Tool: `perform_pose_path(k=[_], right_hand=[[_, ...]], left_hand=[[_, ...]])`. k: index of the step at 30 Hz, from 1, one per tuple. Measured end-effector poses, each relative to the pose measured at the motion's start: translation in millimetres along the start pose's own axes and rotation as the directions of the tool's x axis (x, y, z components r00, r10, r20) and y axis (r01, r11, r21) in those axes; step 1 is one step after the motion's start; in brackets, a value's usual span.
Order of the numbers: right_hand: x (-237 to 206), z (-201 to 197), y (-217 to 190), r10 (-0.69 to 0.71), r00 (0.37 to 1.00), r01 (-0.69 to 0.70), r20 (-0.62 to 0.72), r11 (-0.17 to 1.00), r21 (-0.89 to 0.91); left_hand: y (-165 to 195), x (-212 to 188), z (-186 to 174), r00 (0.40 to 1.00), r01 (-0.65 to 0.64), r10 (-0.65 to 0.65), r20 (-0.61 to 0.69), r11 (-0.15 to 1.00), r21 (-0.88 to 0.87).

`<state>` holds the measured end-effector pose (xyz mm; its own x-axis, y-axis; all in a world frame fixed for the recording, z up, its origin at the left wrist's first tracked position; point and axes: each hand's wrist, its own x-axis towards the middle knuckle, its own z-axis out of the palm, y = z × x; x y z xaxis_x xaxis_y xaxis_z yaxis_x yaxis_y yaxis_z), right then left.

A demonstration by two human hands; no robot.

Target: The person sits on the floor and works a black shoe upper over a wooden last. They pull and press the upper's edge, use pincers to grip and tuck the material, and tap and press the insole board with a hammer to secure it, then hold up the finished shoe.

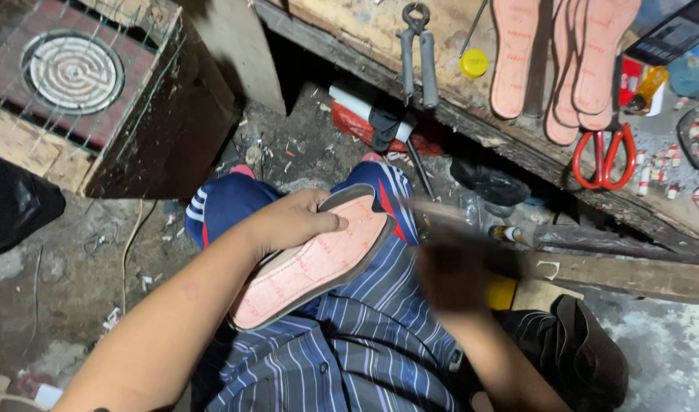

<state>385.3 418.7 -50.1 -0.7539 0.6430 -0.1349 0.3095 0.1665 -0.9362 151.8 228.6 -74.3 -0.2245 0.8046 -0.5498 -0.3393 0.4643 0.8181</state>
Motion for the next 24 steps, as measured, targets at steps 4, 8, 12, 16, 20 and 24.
perform_pose_path(k=[4, 8, 12, 16, 20, 24], right_hand=[[31.7, -14.6, -0.3, -0.415, 0.828, 0.557, 0.377, 0.532, -0.638], [96.0, -52.0, -22.3, -0.267, 0.963, 0.228, 0.034, 0.745, -0.627], [184.7, -82.0, -50.0, -0.454, 0.891, 0.227, -0.008, 0.46, -0.858], [233.4, -83.7, -61.6, -0.405, 0.913, 0.1, -0.055, 0.351, -0.931], [208.0, -52.2, -59.9, -0.568, 0.82, 0.311, 0.076, 0.331, -0.891], [112.3, 28.1, -46.7, -0.232, 0.782, 0.443, 0.579, 0.86, -0.254]], left_hand=[[-3.4, 0.3, 4.4, 0.997, -0.06, 0.06, -0.047, 0.998, 0.014], [-5.3, -5.8, 16.3, 0.999, -0.035, 0.03, -0.03, 0.987, -0.157], [2.7, -19.3, 17.5, 0.979, -0.183, 0.179, -0.096, 0.982, -0.043], [15.5, -48.2, 3.5, 0.95, -0.295, 0.283, -0.135, 0.952, -0.08], [25.8, -79.7, -8.7, 0.936, -0.274, 0.223, -0.274, 0.948, -0.164], [28.3, -95.6, -17.9, 0.874, -0.459, 0.346, -0.342, 0.819, -0.345]])
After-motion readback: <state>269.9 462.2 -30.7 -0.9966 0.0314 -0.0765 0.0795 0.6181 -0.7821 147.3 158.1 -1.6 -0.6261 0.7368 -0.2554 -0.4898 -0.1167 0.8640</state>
